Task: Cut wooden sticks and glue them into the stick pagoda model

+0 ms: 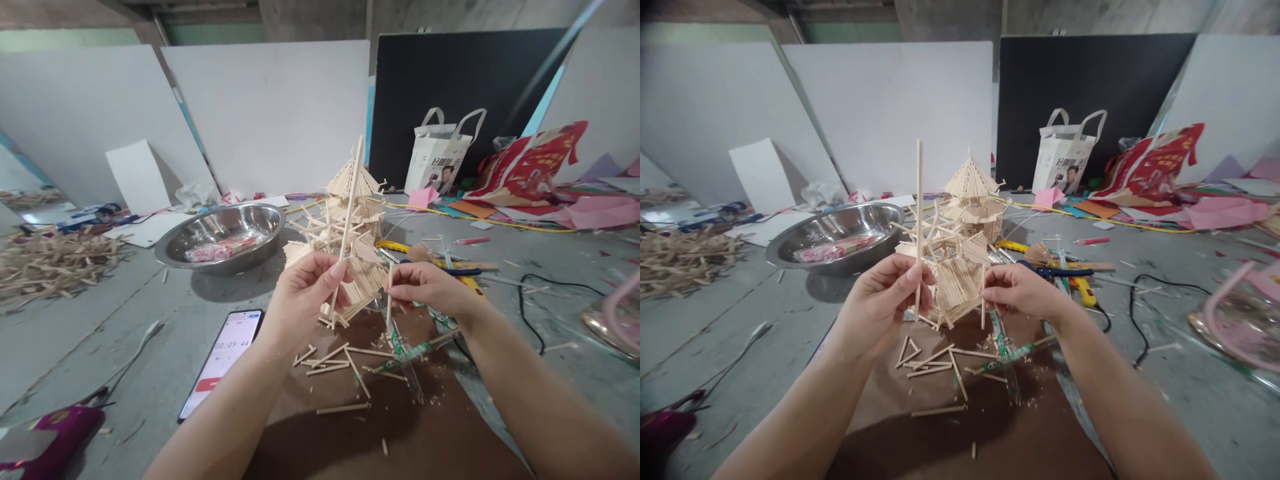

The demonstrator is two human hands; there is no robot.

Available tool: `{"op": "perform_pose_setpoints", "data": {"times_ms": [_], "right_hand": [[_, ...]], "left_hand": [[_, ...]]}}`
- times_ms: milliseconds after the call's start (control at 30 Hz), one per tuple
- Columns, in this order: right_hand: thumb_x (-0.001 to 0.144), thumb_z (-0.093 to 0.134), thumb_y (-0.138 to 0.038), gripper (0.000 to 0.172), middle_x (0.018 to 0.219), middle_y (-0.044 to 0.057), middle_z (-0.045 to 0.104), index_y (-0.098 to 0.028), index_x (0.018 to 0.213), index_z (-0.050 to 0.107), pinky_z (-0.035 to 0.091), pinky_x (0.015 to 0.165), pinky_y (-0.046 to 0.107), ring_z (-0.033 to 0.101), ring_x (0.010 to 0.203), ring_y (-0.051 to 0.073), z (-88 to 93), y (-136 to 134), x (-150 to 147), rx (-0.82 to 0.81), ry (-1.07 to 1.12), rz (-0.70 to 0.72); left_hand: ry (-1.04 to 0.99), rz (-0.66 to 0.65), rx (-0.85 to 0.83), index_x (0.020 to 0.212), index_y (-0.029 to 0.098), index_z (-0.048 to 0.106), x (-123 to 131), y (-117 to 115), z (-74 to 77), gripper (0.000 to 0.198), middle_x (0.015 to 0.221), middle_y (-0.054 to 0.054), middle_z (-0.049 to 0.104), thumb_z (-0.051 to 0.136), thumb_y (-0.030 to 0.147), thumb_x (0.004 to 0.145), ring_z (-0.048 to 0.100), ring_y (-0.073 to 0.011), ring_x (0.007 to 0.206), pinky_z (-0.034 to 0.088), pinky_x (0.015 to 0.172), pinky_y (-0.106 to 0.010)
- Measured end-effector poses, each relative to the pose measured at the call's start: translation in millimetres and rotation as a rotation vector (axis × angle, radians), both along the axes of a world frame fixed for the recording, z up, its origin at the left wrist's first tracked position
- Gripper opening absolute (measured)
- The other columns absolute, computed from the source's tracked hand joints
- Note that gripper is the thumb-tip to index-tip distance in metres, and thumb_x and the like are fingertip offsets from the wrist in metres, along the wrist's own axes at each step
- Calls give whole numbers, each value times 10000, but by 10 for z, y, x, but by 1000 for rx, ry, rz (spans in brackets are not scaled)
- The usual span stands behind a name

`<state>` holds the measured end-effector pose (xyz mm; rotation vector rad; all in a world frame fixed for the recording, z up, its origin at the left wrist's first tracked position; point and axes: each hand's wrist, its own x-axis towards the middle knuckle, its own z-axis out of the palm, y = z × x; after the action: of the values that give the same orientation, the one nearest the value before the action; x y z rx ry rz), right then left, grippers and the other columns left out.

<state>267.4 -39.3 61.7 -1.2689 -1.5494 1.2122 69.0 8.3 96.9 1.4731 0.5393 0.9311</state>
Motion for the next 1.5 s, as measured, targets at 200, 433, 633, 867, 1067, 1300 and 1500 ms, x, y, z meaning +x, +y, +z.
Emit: {"op": "perform_pose_setpoints", "data": {"times_ms": [200, 433, 633, 867, 1067, 1300, 1500], "right_hand": [[707, 531, -314, 157, 611, -27, 551, -169, 746, 483, 365, 439, 212, 487, 440, 71, -36, 28, 10, 75, 238, -154], [699, 497, -286, 128, 587, -15, 546, -169, 672, 538, 329, 489, 209, 466, 513, 86, -17, -8, -104, 47, -513, 10], [681, 481, -323, 195, 700, 46, 637, -196, 720, 624, 323, 530, 242, 558, 653, 170, -219, 73, -320, 62, -1151, 117], [670, 470, -243, 194, 763, 60, 657, -183, 746, 638, 338, 551, 242, 579, 696, 176, -487, 90, -497, 132, -1126, 267], [650, 474, -197, 179, 727, 74, 648, -156, 710, 637, 329, 538, 238, 560, 649, 163, -529, 101, -520, 97, -1116, 260], [705, 493, -283, 123, 548, -48, 495, -172, 658, 515, 321, 451, 191, 432, 458, 60, -85, 44, -144, 136, -293, -73], [684, 566, -350, 190, 620, -40, 557, -177, 692, 487, 367, 393, 191, 496, 422, 64, 63, 16, -38, 225, 469, -429]], "left_hand": [[113, -50, -71, 685, 158, 506, 69, -19, -71, 152, 501, 34, 537, 525, 298, 741, 497, -68, 414, 395, 417, -188], [107, -7, -12, 714, 169, 516, 22, 1, -54, 134, 502, 39, 541, 526, 299, 743, 507, -65, 430, 392, 428, -180], [105, -6, 31, 718, 176, 519, -3, 8, -41, 133, 484, 43, 536, 517, 304, 752, 499, -63, 427, 386, 431, -179], [126, 8, 40, 713, 173, 522, 6, 5, -33, 152, 491, 38, 540, 529, 323, 736, 504, -68, 430, 387, 428, -184], [129, 35, 25, 710, 167, 523, 20, -7, -40, 154, 486, 38, 535, 542, 319, 724, 500, -65, 414, 380, 417, -178], [151, -12, -39, 689, 154, 496, 72, -60, -37, 174, 492, 38, 528, 517, 318, 742, 519, -68, 399, 387, 400, -170], [227, -104, -123, 712, 150, 478, 218, -137, -163, 190, 482, 51, 501, 520, 335, 731, 509, -72, 364, 385, 357, -166]]}}
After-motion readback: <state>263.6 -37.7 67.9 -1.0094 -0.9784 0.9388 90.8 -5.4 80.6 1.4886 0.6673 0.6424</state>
